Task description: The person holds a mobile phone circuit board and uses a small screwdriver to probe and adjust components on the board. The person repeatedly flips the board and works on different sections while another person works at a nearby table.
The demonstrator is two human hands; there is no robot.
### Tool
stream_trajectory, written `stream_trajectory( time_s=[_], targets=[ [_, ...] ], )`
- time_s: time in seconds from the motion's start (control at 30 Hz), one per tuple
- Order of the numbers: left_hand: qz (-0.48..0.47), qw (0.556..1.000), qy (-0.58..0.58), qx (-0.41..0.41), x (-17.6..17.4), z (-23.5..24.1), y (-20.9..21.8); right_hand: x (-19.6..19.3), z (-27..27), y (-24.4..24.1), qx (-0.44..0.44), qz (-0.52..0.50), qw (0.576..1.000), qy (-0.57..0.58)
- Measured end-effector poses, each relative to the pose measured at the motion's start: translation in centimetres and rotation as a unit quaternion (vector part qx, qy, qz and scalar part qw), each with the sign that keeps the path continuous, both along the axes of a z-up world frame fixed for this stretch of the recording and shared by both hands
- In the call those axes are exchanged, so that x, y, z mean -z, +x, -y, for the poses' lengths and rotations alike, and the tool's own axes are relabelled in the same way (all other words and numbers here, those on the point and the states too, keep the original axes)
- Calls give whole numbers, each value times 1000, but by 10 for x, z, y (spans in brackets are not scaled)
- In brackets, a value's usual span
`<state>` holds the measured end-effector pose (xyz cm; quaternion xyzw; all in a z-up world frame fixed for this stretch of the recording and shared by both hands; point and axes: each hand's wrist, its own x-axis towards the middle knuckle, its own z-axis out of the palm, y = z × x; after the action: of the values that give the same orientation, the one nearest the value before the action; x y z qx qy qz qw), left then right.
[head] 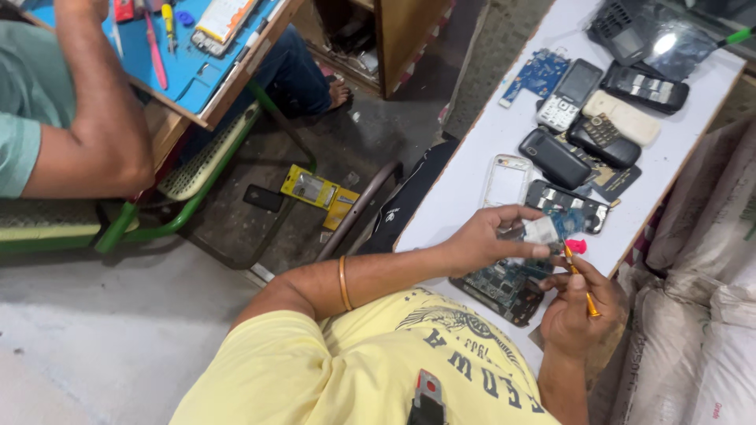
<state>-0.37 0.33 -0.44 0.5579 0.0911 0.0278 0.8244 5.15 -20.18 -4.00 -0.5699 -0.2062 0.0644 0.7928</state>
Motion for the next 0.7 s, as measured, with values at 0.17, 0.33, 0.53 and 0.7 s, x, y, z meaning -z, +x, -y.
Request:
stream_trajectory(
  time_s=[0.17, 0.33, 0.53, 0.7],
  targets=[
    [61, 979, 189, 43, 1, 6, -8, -1, -1, 2, 29, -11, 999, 23],
    [113, 977, 156, 87, 4, 12, -12, -3, 0, 7, 43, -74, 995, 50],
    [6, 984, 28, 175, 17, 17, -6, 2, 2, 7, 16, -90, 994, 68],
    [-41, 981, -85, 169, 13, 17, -7, 4, 1, 8, 38, -77, 996, 38]
  ],
)
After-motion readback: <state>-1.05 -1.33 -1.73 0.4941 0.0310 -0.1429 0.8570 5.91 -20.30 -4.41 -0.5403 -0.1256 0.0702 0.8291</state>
